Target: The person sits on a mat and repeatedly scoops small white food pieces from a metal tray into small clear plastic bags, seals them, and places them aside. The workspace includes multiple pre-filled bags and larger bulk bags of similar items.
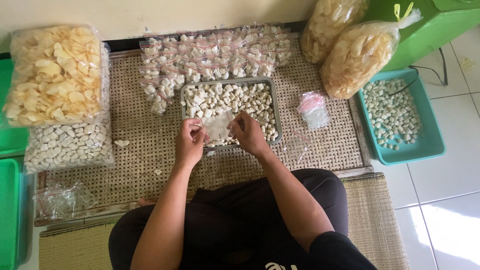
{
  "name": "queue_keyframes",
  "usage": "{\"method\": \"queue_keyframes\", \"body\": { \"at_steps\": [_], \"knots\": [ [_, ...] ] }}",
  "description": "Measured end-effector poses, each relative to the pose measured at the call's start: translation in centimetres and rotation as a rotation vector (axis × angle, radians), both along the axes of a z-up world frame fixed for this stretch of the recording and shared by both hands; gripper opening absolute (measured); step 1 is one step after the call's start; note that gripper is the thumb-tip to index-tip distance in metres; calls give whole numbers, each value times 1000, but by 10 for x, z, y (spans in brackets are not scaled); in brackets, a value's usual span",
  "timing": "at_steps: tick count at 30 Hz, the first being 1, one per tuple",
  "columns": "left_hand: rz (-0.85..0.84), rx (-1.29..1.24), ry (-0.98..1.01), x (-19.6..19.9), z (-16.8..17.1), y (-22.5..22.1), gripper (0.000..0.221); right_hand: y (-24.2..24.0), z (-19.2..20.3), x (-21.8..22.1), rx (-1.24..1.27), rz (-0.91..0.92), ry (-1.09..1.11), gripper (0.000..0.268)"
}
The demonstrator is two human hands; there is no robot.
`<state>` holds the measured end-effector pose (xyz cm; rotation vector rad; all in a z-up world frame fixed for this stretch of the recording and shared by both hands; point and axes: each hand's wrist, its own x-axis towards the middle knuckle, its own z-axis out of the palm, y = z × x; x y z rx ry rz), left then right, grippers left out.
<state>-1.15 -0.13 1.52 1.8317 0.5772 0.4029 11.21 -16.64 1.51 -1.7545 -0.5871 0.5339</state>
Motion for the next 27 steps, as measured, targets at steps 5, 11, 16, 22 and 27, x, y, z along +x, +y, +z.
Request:
{"method": "queue_keyframes", "body": {
  "at_steps": [5,11,16,22,27],
  "knots": [
    [138,5,98,-2,8,4,20,-4,1,10,131,-156,23,12],
    [210,41,-78,-4,-8,15,17,-53,-2,71,404,-577,96,5],
    [148,55,-113,-4,-21,17,17,-158,19,115,278,-804,-209,20],
    [58,7,-118,-3,-12,13,16,-233,-54,162,-733,-1024,-330,11],
    [9,161,-27,-9,-4,13,14,-197,-104,181,-759,-956,-108,23]
  ]
}}
